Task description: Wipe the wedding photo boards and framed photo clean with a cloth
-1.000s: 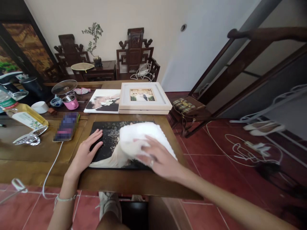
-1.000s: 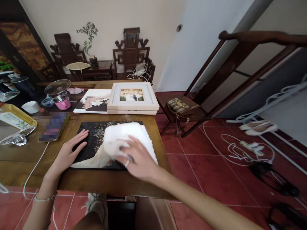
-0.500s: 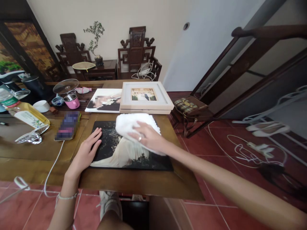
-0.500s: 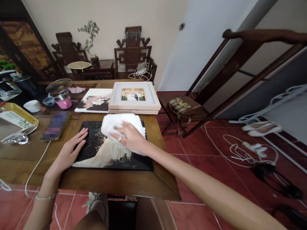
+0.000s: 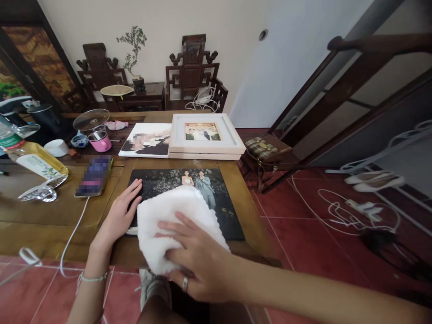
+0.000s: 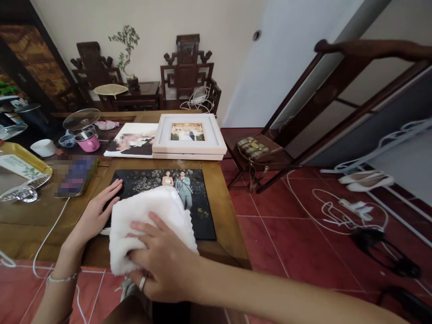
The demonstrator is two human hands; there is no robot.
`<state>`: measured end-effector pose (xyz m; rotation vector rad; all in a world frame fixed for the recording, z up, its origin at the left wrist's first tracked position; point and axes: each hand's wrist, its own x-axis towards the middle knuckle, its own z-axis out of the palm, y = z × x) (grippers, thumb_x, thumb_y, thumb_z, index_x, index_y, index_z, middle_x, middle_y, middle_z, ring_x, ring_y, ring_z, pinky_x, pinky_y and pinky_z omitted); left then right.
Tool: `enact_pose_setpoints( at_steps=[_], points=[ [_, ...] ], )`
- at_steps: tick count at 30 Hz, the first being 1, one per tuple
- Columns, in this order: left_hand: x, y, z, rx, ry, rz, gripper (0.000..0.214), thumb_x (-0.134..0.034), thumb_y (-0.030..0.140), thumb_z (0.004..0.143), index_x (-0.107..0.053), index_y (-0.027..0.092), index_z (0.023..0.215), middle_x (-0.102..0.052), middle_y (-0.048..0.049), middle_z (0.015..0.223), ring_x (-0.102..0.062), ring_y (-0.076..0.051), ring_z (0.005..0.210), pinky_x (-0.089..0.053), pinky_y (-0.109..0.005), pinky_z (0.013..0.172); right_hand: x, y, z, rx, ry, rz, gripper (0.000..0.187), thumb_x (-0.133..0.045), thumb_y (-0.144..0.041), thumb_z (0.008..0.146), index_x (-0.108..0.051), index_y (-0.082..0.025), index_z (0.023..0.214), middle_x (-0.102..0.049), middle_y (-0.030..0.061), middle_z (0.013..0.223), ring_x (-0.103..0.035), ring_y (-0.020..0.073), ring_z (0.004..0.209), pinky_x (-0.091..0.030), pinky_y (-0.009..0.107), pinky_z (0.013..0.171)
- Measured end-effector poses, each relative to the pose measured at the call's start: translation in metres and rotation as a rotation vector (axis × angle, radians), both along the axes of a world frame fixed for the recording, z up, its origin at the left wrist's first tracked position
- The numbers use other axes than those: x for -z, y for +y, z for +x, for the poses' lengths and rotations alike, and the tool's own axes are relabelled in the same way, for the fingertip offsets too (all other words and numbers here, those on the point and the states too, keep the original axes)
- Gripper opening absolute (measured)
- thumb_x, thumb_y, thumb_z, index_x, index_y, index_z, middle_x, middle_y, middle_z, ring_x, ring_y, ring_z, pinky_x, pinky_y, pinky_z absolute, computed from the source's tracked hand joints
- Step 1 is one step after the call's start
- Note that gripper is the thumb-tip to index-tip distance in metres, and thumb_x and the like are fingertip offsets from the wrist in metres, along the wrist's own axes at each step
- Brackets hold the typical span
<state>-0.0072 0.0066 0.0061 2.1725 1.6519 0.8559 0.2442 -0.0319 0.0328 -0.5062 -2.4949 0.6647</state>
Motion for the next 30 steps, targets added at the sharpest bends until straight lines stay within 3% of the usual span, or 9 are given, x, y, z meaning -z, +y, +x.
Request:
enact_pose_setpoints(
  at_steps=[3, 7, 12, 15, 19, 21, 24, 27, 30],
  points=[
    [0.0, 0.0, 0.0, 0.007, 0.013, -0.006, 0.046, -0.038, 0.038, 0.096, -0.051, 0.017, 0.135, -0.044, -0.0097, 0.147, -0.038, -0.024, 0.138, -0.029, -0.045, 0.114, -0.002, 0.016, 0.001, -0.016, -0.01, -0.027, 0.021, -0.054, -0.031, 0.088, -0.07, -0.017, 0.092, -0.066, 0.014, 0.121, -0.05, 0.0247, 0.126, -0.022, 0.05, 0.113],
    [0.0, 0.0, 0.0, -0.004, 0.009, -0.007, 0.045, -0.039, 0.039, 0.096, -0.053, 0.017, 0.134, -0.046, -0.0092, 0.146, -0.038, -0.024, 0.137, -0.029, -0.045, 0.114, -0.005, 0.075, -0.005, 0.101, -0.091, -0.038, 0.027, -0.047, -0.032, 0.094, -0.069, -0.018, 0.096, -0.067, 0.0119, 0.118, -0.056, 0.026, 0.117, -0.024, 0.052, 0.112],
    [-0.001, -0.001, 0.0, -0.001, 0.001, -0.002, 0.045, -0.039, 0.038, 0.097, -0.053, 0.017, 0.133, -0.046, -0.0094, 0.146, -0.038, -0.023, 0.137, -0.029, -0.045, 0.114, -0.006, 0.123, -0.019, 0.28, -0.149, -0.118, 0.038, -0.041, -0.04, 0.097, -0.067, -0.015, 0.107, -0.056, 0.0134, 0.135, -0.031, 0.0297, 0.139, -0.013, 0.056, 0.114],
    [0.0, 0.0, 0.0, 0.0, -0.002, 0.001, 0.045, -0.038, 0.038, 0.097, -0.053, 0.018, 0.134, -0.046, -0.0088, 0.145, -0.039, -0.024, 0.137, -0.03, -0.046, 0.114, -0.009, 0.112, -0.024, 0.245, -0.16, -0.186, 0.037, -0.041, -0.039, 0.096, -0.07, -0.016, 0.097, -0.062, 0.0122, 0.128, -0.021, 0.0301, 0.143, -0.005, 0.06, 0.114],
    [0.001, 0.001, 0.0, -0.001, 0.013, 0.009, 0.046, -0.038, 0.039, 0.096, -0.051, 0.018, 0.135, -0.046, -0.0092, 0.145, -0.039, -0.024, 0.137, -0.03, -0.046, 0.114, -0.016, 0.055, -0.019, 0.104, -0.182, -0.186, 0.026, -0.048, -0.026, 0.092, -0.07, -0.016, 0.083, -0.069, 0.0115, 0.116, -0.024, 0.0329, 0.141, -0.005, 0.065, 0.112],
    [0.001, 0.001, 0.0, 0.005, 0.018, 0.01, 0.046, -0.038, 0.038, 0.096, -0.051, 0.017, 0.135, -0.046, -0.0097, 0.145, -0.039, -0.024, 0.137, -0.03, -0.045, 0.114, -0.017, 0.022, -0.013, 0.018, -0.17, -0.189, 0.018, -0.053, -0.026, 0.089, -0.07, -0.019, 0.093, -0.06, 0.0097, 0.131, -0.024, 0.0328, 0.141, -0.004, 0.065, 0.112],
    [0.0, 0.001, 0.0, 0.011, 0.013, 0.006, 0.046, -0.037, 0.038, 0.096, -0.051, 0.017, 0.135, -0.045, -0.0093, 0.146, -0.039, -0.024, 0.137, -0.03, -0.046, 0.113, -0.017, -0.011, -0.004, -0.093, -0.149, -0.205, 0.024, -0.053, -0.029, 0.09, -0.068, -0.019, 0.107, -0.054, 0.0087, 0.138, -0.023, 0.029, 0.142, 0.0, 0.06, 0.114],
    [-0.001, 0.001, 0.001, 0.011, 0.013, 0.001, 0.046, -0.037, 0.038, 0.097, -0.051, 0.019, 0.136, -0.045, -0.0084, 0.146, -0.038, -0.024, 0.137, -0.03, -0.046, 0.114, -0.017, -0.009, -0.001, -0.087, -0.124, -0.237, 0.023, -0.054, -0.028, 0.089, -0.069, -0.019, 0.105, -0.058, 0.0103, 0.133, -0.031, 0.0254, 0.139, -0.005, 0.054, 0.116],
    [0.0, 0.001, 0.0, 0.005, 0.018, -0.007, 0.046, -0.037, 0.039, 0.097, -0.051, 0.019, 0.135, -0.046, -0.0082, 0.146, -0.038, -0.024, 0.137, -0.029, -0.046, 0.114, -0.017, 0.025, -0.004, 0.02, -0.099, -0.261, 0.02, -0.052, -0.027, 0.09, -0.071, -0.019, 0.088, -0.065, 0.0104, 0.124, -0.039, 0.0248, 0.135, -0.012, 0.053, 0.116]
  ],
)
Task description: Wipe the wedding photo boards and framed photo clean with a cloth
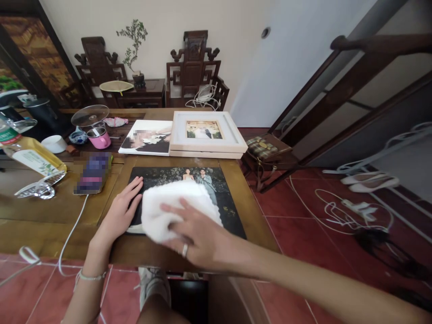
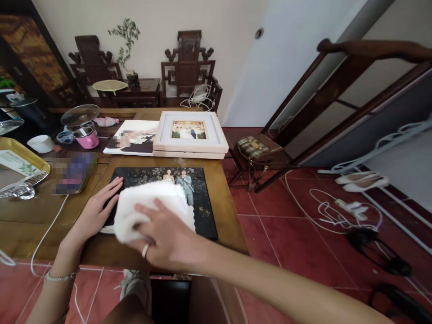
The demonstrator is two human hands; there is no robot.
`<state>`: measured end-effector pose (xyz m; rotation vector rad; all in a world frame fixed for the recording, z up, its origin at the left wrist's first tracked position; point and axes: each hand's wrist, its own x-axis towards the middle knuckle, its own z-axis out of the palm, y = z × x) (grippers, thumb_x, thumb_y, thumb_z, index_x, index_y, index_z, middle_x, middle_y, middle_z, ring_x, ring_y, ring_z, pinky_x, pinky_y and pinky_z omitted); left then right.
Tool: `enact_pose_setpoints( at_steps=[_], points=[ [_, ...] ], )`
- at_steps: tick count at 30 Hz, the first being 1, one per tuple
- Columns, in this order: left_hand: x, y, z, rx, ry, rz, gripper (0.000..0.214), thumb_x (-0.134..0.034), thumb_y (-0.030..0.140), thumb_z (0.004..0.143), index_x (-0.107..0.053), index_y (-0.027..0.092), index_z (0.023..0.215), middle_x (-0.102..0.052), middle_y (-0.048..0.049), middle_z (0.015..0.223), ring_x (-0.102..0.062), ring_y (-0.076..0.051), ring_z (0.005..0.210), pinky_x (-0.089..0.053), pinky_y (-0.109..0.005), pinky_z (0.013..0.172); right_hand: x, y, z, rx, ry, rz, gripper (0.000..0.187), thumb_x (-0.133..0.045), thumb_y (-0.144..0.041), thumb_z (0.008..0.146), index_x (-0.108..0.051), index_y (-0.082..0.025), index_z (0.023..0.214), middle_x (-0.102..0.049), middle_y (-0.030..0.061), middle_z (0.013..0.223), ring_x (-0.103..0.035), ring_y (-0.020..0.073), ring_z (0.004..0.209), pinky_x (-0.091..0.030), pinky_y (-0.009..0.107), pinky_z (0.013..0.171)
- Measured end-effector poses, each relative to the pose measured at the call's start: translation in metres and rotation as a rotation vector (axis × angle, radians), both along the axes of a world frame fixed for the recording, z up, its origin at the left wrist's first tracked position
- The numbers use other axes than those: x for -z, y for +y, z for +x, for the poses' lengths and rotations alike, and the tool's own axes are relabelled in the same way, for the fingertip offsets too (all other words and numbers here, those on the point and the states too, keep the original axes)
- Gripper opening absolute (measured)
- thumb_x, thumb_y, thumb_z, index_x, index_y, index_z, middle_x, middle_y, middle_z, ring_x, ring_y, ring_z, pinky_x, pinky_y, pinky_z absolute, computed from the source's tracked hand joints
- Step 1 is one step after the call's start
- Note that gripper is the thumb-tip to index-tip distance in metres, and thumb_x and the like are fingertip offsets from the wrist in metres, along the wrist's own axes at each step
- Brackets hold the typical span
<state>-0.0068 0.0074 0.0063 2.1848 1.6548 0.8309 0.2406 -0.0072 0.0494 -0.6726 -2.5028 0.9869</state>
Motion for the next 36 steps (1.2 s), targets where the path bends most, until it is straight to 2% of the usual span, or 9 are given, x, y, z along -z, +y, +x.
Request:
enact_pose_setpoints(
  at_steps=[5, 8, 11, 14, 19, 24, 27, 31, 36],
  points=[
    [-0.001, -0.001, 0.001, -0.004, -0.026, 0.009, 0.046, -0.038, 0.04, 0.097, -0.05, 0.02, 0.136, -0.045, -0.0074, 0.146, -0.039, -0.023, 0.137, -0.029, -0.044, 0.114, 0.003, 0.072, -0.016, 0.251, 0.015, -0.012, 0.043, -0.042, -0.043, 0.096, -0.066, -0.019, 0.068, -0.071, 0.0064, 0.111, -0.052, 0.0259, 0.124, -0.013, 0.052, 0.116],
    [-0.004, -0.003, 0.003, -0.031, -0.071, 0.058, 0.047, -0.036, 0.04, 0.098, -0.046, 0.02, 0.14, -0.04, -0.0064, 0.15, -0.037, -0.022, 0.138, -0.026, -0.04, 0.116, 0.006, 0.085, -0.031, 0.289, -0.032, 0.037, 0.044, -0.04, -0.044, 0.096, -0.069, -0.018, 0.076, -0.069, 0.0078, 0.115, -0.044, 0.0278, 0.131, -0.011, 0.055, 0.116],
    [-0.008, -0.006, 0.003, -0.069, -0.143, 0.135, 0.05, -0.03, 0.04, 0.099, -0.037, 0.021, 0.145, -0.034, -0.0049, 0.153, -0.03, -0.02, 0.141, -0.021, -0.038, 0.118, 0.007, 0.067, -0.048, 0.199, -0.077, 0.191, 0.03, -0.046, -0.035, 0.095, -0.07, -0.017, 0.094, -0.066, 0.0101, 0.121, -0.028, 0.0298, 0.14, -0.006, 0.061, 0.113],
    [-0.008, -0.008, 0.001, -0.096, -0.201, 0.17, 0.054, -0.024, 0.043, 0.1, -0.027, 0.022, 0.149, -0.028, -0.0032, 0.156, -0.025, -0.021, 0.143, -0.019, -0.038, 0.118, 0.006, 0.034, -0.053, -0.024, -0.069, 0.275, 0.023, -0.051, -0.029, 0.092, -0.071, -0.017, 0.093, -0.068, 0.0105, 0.116, -0.029, 0.0293, 0.14, -0.006, 0.062, 0.112],
    [-0.005, -0.006, -0.002, -0.115, -0.204, 0.175, 0.054, -0.025, 0.044, 0.1, -0.029, 0.022, 0.149, -0.03, -0.0037, 0.155, -0.027, -0.02, 0.142, -0.021, -0.037, 0.118, -0.001, -0.001, -0.024, -0.204, -0.005, 0.064, 0.018, -0.057, -0.028, 0.089, -0.07, -0.02, 0.078, -0.072, 0.0059, 0.108, -0.042, 0.0197, 0.133, -0.009, 0.045, 0.117],
    [-0.004, -0.004, 0.001, 0.007, -0.09, 0.102, 0.048, -0.042, 0.039, 0.097, -0.046, 0.018, 0.14, -0.042, -0.0071, 0.148, -0.032, -0.022, 0.14, -0.026, -0.042, 0.116, -0.006, 0.011, 0.015, -0.028, 0.022, -0.099, 0.02, -0.053, -0.033, 0.092, -0.069, -0.022, 0.087, -0.069, 0.0027, 0.116, -0.059, 0.0193, 0.115, -0.017, 0.042, 0.116],
    [-0.004, -0.003, 0.002, 0.024, -0.072, 0.06, 0.045, -0.043, 0.038, 0.096, -0.053, 0.015, 0.134, -0.049, -0.0096, 0.142, -0.04, -0.023, 0.136, -0.031, -0.042, 0.114, 0.0, 0.034, 0.019, 0.141, 0.05, -0.074, 0.036, -0.046, -0.043, 0.094, -0.063, -0.021, 0.071, -0.071, 0.0004, 0.084, -0.065, 0.0213, 0.095, -0.019, 0.045, 0.115],
    [-0.002, -0.001, 0.001, 0.026, -0.06, 0.055, 0.044, -0.042, 0.037, 0.096, -0.056, 0.013, 0.13, -0.052, -0.0106, 0.139, -0.044, -0.023, 0.133, -0.033, -0.042, 0.113, 0.01, 0.071, -0.005, 0.3, 0.112, -0.062, 0.05, -0.043, -0.05, 0.093, -0.039, -0.022, 0.051, -0.049, -0.0037, 0.052, -0.062, 0.02, 0.075, -0.02, 0.044, 0.114],
    [0.001, 0.0, -0.001, 0.027, -0.059, 0.06, 0.043, -0.044, 0.036, 0.095, -0.059, 0.011, 0.127, -0.054, -0.0122, 0.138, -0.046, -0.024, 0.132, -0.034, -0.041, 0.113, 0.008, 0.104, -0.06, 0.299, 0.208, -0.16, 0.045, -0.047, -0.046, 0.09, -0.041, -0.021, 0.054, -0.056, -0.0005, 0.062, -0.06, 0.0211, 0.082, -0.03, 0.038, 0.103]
  ],
)
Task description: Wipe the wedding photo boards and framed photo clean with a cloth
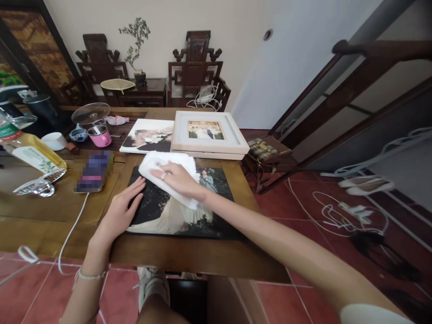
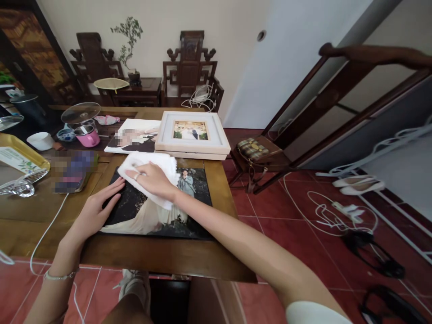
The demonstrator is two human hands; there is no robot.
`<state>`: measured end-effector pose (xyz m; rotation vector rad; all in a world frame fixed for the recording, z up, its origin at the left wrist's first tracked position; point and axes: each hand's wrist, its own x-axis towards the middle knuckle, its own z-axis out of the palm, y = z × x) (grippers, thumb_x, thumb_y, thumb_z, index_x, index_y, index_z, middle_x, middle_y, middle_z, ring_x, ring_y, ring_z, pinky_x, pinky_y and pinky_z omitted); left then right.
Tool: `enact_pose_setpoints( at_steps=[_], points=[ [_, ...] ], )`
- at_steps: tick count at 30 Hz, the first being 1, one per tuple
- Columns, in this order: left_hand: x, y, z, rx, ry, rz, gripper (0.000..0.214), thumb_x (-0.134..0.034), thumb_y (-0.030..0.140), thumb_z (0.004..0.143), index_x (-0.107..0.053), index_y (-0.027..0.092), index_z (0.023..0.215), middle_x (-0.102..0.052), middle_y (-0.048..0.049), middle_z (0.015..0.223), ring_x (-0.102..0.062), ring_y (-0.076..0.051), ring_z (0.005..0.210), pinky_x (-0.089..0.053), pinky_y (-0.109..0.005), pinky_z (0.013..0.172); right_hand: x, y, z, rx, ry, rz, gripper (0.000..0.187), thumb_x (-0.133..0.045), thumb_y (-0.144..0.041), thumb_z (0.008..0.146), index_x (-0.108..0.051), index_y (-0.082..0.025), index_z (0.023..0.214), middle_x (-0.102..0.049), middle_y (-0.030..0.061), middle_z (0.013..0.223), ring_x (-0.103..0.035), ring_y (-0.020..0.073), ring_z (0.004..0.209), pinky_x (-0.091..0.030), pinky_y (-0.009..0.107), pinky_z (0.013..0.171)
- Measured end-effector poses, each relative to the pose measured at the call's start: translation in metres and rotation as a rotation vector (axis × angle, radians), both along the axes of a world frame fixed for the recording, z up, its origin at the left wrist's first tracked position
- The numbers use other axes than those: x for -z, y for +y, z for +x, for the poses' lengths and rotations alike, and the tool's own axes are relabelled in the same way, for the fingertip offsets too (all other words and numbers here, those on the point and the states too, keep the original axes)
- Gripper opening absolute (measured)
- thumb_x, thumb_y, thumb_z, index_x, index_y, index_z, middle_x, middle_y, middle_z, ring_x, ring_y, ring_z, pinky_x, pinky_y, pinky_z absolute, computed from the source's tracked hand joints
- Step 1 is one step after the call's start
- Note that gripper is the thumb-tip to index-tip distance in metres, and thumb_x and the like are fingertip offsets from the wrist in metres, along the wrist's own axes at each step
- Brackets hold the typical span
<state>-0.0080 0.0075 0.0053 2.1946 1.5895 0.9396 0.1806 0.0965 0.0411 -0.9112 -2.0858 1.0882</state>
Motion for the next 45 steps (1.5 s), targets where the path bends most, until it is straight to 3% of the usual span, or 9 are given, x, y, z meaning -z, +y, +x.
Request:
enact_pose_setpoints(
  at_steps=[4, 7, 12, 18, 23, 26, 33, 39, 45],
  points=[
    [0.002, 0.0, -0.001, -0.007, 0.008, 0.011, 0.043, -0.045, 0.036, 0.095, -0.059, 0.012, 0.127, -0.055, -0.0113, 0.137, -0.047, -0.024, 0.131, -0.035, -0.041, 0.112, -0.005, 0.011, -0.028, -0.004, -0.002, -0.031, 0.044, -0.045, -0.047, 0.09, -0.044, -0.019, 0.056, -0.056, 0.0015, 0.064, -0.057, 0.0213, 0.075, -0.04, 0.03, 0.075],
    [0.002, -0.001, -0.002, -0.015, 0.008, 0.015, 0.043, -0.045, 0.036, 0.095, -0.059, 0.012, 0.127, -0.055, -0.0113, 0.137, -0.048, -0.024, 0.13, -0.035, -0.041, 0.112, -0.004, 0.01, -0.024, -0.04, -0.009, -0.02, 0.043, -0.045, -0.046, 0.09, -0.049, -0.019, 0.057, -0.06, 0.0021, 0.069, -0.057, 0.0212, 0.079, -0.038, 0.029, 0.077],
    [0.0, -0.001, -0.001, -0.012, -0.002, 0.004, 0.041, -0.044, 0.036, 0.095, -0.06, 0.014, 0.126, -0.054, -0.0097, 0.138, -0.047, -0.023, 0.131, -0.034, -0.042, 0.112, 0.0, 0.006, 0.027, -0.019, -0.021, -0.011, 0.044, -0.046, -0.051, 0.088, -0.051, -0.019, 0.059, -0.063, 0.0026, 0.073, -0.059, 0.0228, 0.085, -0.036, 0.035, 0.089],
    [-0.001, -0.002, 0.001, -0.017, -0.013, -0.006, 0.041, -0.044, 0.038, 0.095, -0.06, 0.016, 0.126, -0.054, -0.0087, 0.138, -0.046, -0.023, 0.132, -0.033, -0.043, 0.113, 0.003, 0.008, 0.108, 0.198, -0.147, -0.064, 0.049, -0.045, -0.061, 0.084, -0.052, -0.02, 0.059, -0.061, 0.0036, 0.068, -0.06, 0.0262, 0.081, -0.041, 0.04, 0.084],
    [-0.001, -0.001, 0.001, -0.029, -0.013, -0.005, 0.041, -0.044, 0.039, 0.095, -0.061, 0.018, 0.125, -0.056, -0.0082, 0.137, -0.047, -0.024, 0.131, -0.034, -0.044, 0.112, 0.012, -0.019, 0.143, 0.348, -0.205, -0.057, 0.047, -0.046, -0.063, 0.083, -0.058, -0.021, 0.063, -0.07, 0.0113, 0.099, -0.049, 0.037, 0.122, -0.03, 0.05, 0.105],
    [-0.001, -0.001, 0.002, -0.035, -0.007, 0.007, 0.04, -0.044, 0.038, 0.095, -0.061, 0.018, 0.125, -0.056, -0.0083, 0.136, -0.047, -0.023, 0.131, -0.035, -0.044, 0.112, 0.014, -0.062, 0.146, 0.243, -0.239, -0.016, 0.044, -0.046, -0.057, 0.087, -0.064, -0.022, 0.068, -0.068, 0.0114, 0.114, -0.035, 0.0347, 0.136, -0.022, 0.053, 0.111],
    [-0.001, -0.002, 0.003, -0.022, 0.003, 0.003, 0.04, -0.042, 0.036, 0.096, -0.06, 0.015, 0.125, -0.055, -0.0098, 0.137, -0.047, -0.022, 0.131, -0.035, -0.043, 0.112, -0.013, -0.13, 0.144, -0.23, -0.247, 0.04, 0.034, -0.05, -0.04, 0.092, -0.066, -0.021, 0.069, -0.067, 0.0095, 0.119, -0.048, 0.0254, 0.128, -0.024, 0.047, 0.114],
    [-0.002, -0.001, 0.001, -0.011, 0.003, -0.028, 0.042, -0.041, 0.038, 0.096, -0.06, 0.015, 0.126, -0.053, -0.0096, 0.139, -0.045, -0.023, 0.132, -0.034, -0.044, 0.112, -0.001, -0.078, 0.143, -0.13, -0.291, 0.009, 0.04, -0.047, -0.053, 0.09, -0.073, -0.023, 0.086, -0.064, 0.01, 0.125, -0.036, 0.0307, 0.137, -0.032, 0.05, 0.107],
    [-0.004, -0.004, 0.002, -0.027, -0.008, -0.042, 0.042, -0.041, 0.038, 0.096, -0.06, 0.017, 0.126, -0.053, -0.0085, 0.139, -0.044, -0.023, 0.133, -0.033, -0.044, 0.113, 0.009, -0.005, 0.127, 0.022, -0.157, 0.059, 0.053, -0.048, -0.063, 0.084, -0.055, -0.022, 0.052, -0.067, 0.0061, 0.074, -0.054, 0.0354, 0.12, -0.035, 0.046, 0.103]
  ],
)
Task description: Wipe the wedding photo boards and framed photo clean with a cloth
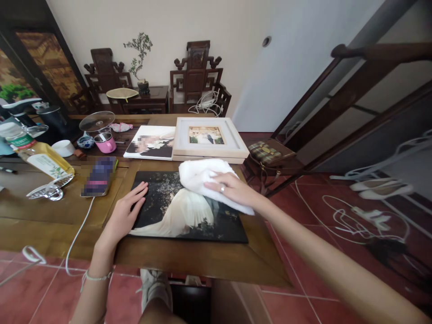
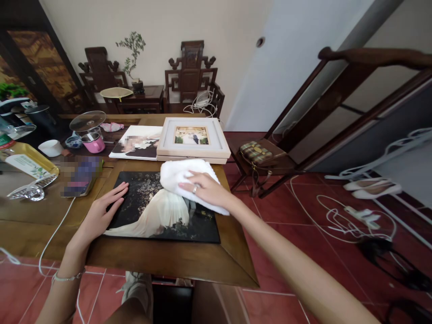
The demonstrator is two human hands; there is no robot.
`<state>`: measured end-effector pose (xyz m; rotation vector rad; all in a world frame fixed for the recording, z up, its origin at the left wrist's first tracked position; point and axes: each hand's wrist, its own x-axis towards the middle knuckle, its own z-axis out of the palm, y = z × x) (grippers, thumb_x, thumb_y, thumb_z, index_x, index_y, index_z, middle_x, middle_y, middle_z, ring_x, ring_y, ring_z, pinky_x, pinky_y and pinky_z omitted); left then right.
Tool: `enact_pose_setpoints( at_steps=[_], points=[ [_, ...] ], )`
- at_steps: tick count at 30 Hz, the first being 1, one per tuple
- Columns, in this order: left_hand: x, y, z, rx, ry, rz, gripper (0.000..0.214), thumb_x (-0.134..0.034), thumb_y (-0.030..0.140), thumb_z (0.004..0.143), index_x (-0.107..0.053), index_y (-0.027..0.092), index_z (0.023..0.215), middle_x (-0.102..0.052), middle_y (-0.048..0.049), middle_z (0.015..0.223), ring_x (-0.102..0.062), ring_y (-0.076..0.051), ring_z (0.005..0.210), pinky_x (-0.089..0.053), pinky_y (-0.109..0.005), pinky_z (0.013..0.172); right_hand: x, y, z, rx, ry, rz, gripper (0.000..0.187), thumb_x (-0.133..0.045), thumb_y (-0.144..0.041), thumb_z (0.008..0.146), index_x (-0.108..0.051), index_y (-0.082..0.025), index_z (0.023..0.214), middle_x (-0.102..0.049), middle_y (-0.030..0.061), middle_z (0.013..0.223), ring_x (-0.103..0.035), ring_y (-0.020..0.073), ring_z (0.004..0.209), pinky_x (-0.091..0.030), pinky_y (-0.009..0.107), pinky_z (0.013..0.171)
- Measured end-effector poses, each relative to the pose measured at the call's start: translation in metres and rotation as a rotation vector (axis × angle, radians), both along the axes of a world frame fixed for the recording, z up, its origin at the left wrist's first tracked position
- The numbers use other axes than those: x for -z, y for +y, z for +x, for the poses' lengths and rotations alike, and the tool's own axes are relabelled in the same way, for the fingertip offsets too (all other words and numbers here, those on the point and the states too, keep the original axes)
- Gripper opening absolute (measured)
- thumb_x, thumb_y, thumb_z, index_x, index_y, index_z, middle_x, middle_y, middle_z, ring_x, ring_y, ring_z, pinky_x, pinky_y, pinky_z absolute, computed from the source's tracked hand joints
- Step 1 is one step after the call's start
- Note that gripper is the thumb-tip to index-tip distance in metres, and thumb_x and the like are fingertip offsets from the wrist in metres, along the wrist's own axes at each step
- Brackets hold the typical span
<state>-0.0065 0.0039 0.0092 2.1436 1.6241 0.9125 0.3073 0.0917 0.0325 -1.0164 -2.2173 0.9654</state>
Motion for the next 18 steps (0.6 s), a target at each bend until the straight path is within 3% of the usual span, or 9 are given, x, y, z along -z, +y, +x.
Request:
enact_pose_setpoints(
  at_steps=[4, 8, 11, 14, 16, 18],
  points=[
    [0.0, 0.0, 0.001, -0.002, -0.012, 0.013, 0.041, -0.042, 0.039, 0.096, -0.061, 0.018, 0.125, -0.054, -0.0083, 0.138, -0.046, -0.024, 0.132, -0.034, -0.045, 0.112, 0.003, 0.003, -0.008, 0.107, 0.02, 0.009, 0.052, -0.049, -0.065, 0.082, -0.06, -0.021, 0.056, -0.07, 0.0073, 0.086, -0.051, 0.0369, 0.123, -0.032, 0.049, 0.104],
    [0.001, 0.001, 0.001, 0.003, -0.012, 0.027, 0.042, -0.042, 0.04, 0.096, -0.062, 0.017, 0.124, -0.055, -0.0095, 0.137, -0.046, -0.024, 0.132, -0.034, -0.044, 0.112, 0.003, -0.041, -0.006, 0.032, -0.025, 0.046, 0.044, -0.05, -0.055, 0.087, -0.066, -0.022, 0.063, -0.073, 0.008, 0.091, -0.042, 0.0344, 0.132, -0.027, 0.054, 0.108],
    [0.002, 0.001, 0.001, 0.005, -0.004, 0.029, 0.042, -0.041, 0.038, 0.096, -0.061, 0.014, 0.125, -0.054, -0.0107, 0.138, -0.046, -0.023, 0.132, -0.034, -0.043, 0.112, -0.004, -0.089, -0.007, -0.069, -0.042, 0.052, 0.028, -0.054, -0.043, 0.089, -0.071, -0.025, 0.077, -0.067, 0.0068, 0.119, -0.049, 0.0298, 0.127, -0.026, 0.055, 0.111],
    [0.002, 0.0, 0.001, 0.009, 0.011, 0.023, 0.042, -0.04, 0.038, 0.096, -0.06, 0.015, 0.126, -0.053, -0.0102, 0.139, -0.045, -0.023, 0.133, -0.034, -0.043, 0.112, -0.008, -0.128, -0.013, -0.161, -0.003, 0.117, 0.014, -0.059, -0.03, 0.086, -0.071, -0.027, 0.08, -0.066, 0.0068, 0.123, -0.055, 0.0256, 0.121, -0.03, 0.05, 0.111],
    [0.002, 0.0, 0.001, 0.014, 0.015, 0.013, 0.043, -0.04, 0.037, 0.096, -0.059, 0.015, 0.128, -0.052, -0.0099, 0.14, -0.044, -0.023, 0.133, -0.033, -0.043, 0.113, -0.008, -0.137, -0.021, -0.175, 0.03, 0.171, 0.012, -0.059, -0.026, 0.085, -0.071, -0.027, 0.085, -0.068, 0.0084, 0.118, -0.056, 0.0249, 0.119, -0.031, 0.049, 0.111],
    [0.001, 0.0, 0.001, 0.021, 0.01, 0.002, 0.043, -0.04, 0.037, 0.096, -0.058, 0.015, 0.128, -0.051, -0.0098, 0.14, -0.043, -0.022, 0.134, -0.031, -0.043, 0.114, -0.005, -0.128, -0.028, -0.139, 0.031, 0.191, 0.016, -0.056, -0.028, 0.087, -0.071, -0.024, 0.089, -0.068, 0.0103, 0.118, -0.057, 0.0262, 0.118, -0.033, 0.05, 0.109]
  ],
)
